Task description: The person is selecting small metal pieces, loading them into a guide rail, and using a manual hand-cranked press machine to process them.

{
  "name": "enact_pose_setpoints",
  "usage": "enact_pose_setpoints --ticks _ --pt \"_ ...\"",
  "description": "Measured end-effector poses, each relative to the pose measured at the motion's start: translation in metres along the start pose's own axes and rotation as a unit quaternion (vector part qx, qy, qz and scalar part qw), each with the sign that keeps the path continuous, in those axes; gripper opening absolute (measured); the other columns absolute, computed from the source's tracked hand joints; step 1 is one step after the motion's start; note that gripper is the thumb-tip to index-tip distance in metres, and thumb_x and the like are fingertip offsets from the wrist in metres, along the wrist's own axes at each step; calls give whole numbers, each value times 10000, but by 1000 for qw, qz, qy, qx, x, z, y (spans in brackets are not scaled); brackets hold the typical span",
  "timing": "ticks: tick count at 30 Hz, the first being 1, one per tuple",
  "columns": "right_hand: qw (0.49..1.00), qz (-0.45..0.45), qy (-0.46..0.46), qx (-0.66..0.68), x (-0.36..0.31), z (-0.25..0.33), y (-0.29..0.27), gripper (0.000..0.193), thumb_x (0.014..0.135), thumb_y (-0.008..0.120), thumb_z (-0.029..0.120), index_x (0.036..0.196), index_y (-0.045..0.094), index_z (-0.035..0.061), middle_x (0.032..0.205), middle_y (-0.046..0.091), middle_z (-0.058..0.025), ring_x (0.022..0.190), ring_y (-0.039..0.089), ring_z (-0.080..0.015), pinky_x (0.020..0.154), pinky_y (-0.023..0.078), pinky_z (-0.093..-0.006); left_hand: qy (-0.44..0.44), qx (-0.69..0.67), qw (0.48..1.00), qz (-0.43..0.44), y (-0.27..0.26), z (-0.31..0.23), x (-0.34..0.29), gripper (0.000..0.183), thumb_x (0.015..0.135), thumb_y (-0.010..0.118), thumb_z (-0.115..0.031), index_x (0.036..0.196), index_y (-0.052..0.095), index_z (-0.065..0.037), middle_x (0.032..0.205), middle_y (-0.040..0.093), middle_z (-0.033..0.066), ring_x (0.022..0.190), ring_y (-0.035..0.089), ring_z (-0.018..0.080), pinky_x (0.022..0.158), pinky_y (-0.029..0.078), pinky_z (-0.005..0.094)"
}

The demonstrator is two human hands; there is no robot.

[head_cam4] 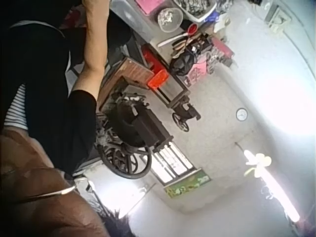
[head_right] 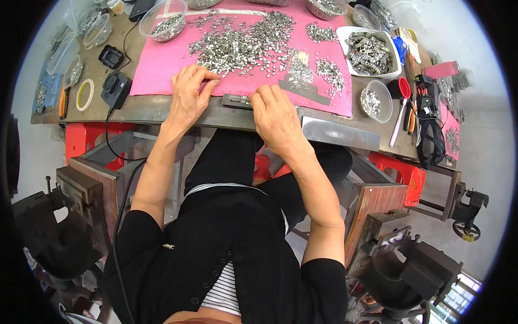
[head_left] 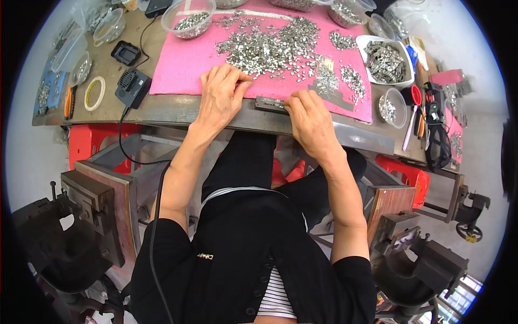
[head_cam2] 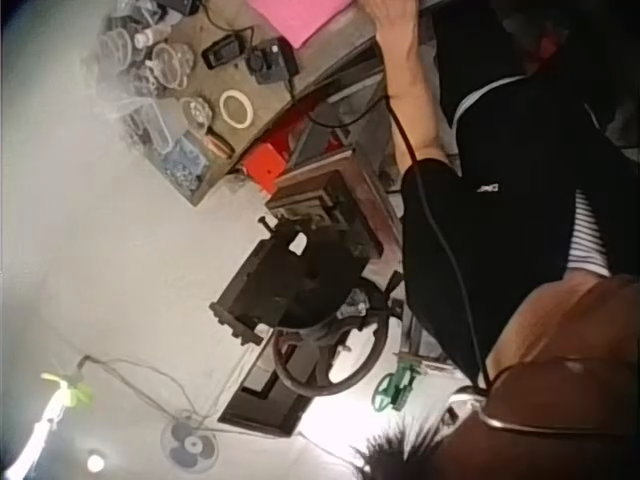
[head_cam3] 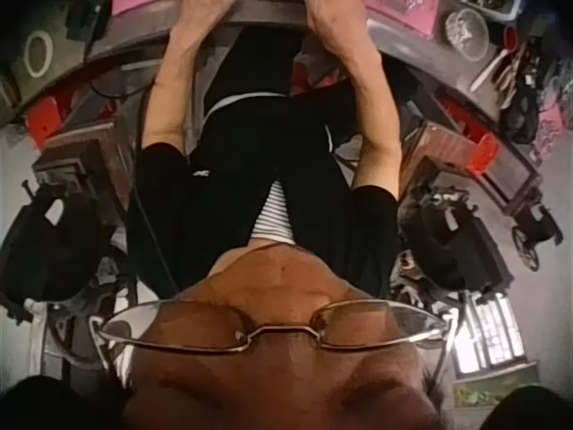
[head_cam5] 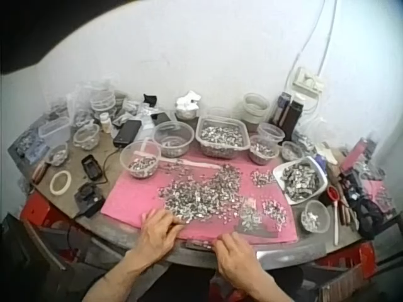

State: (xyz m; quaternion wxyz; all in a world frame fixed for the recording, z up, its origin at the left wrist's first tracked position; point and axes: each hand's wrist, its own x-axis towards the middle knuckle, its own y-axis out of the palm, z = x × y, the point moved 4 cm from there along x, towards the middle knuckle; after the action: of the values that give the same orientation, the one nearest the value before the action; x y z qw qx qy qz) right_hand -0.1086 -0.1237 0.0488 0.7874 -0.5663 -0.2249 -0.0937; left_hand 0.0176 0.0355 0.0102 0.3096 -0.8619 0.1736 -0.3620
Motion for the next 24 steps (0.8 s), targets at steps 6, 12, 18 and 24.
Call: enact_pose_setpoints --ticks 6,12,18,24 --pt "999 7 -29 -18 -2 1 -2 136 840 703 -9 965 652 5 932 595 -112 856 585 -302 760 492 -405 15 14 1000 3 -5 2 -2 89 872 737 -142 946 735 -95 942 629 29 931 580 229 928 371 397" --pt "994 3 96 53 25 -35 9 59 884 694 48 925 708 7 849 639 -136 842 632 -332 755 503 -418 -3 11 1000 -4 -4 2 -3 99 859 750 -148 944 739 -99 947 633 27 941 581 227 942 363 408" --pt "993 -14 95 -74 41 -43 37 118 860 733 144 852 697 31 843 658 -136 851 646 -326 789 498 -442 28 67 997 -26 -4 -6 -4 96 852 758 -157 927 728 -106 923 625 23 934 582 226 938 353 406" --pt "991 -7 125 44 36 -53 29 100 831 737 106 842 668 34 784 640 -122 796 641 -326 767 494 -444 4 7 1000 13 -6 -11 -1 69 891 708 -102 955 689 -85 884 632 41 863 593 229 880 384 384"
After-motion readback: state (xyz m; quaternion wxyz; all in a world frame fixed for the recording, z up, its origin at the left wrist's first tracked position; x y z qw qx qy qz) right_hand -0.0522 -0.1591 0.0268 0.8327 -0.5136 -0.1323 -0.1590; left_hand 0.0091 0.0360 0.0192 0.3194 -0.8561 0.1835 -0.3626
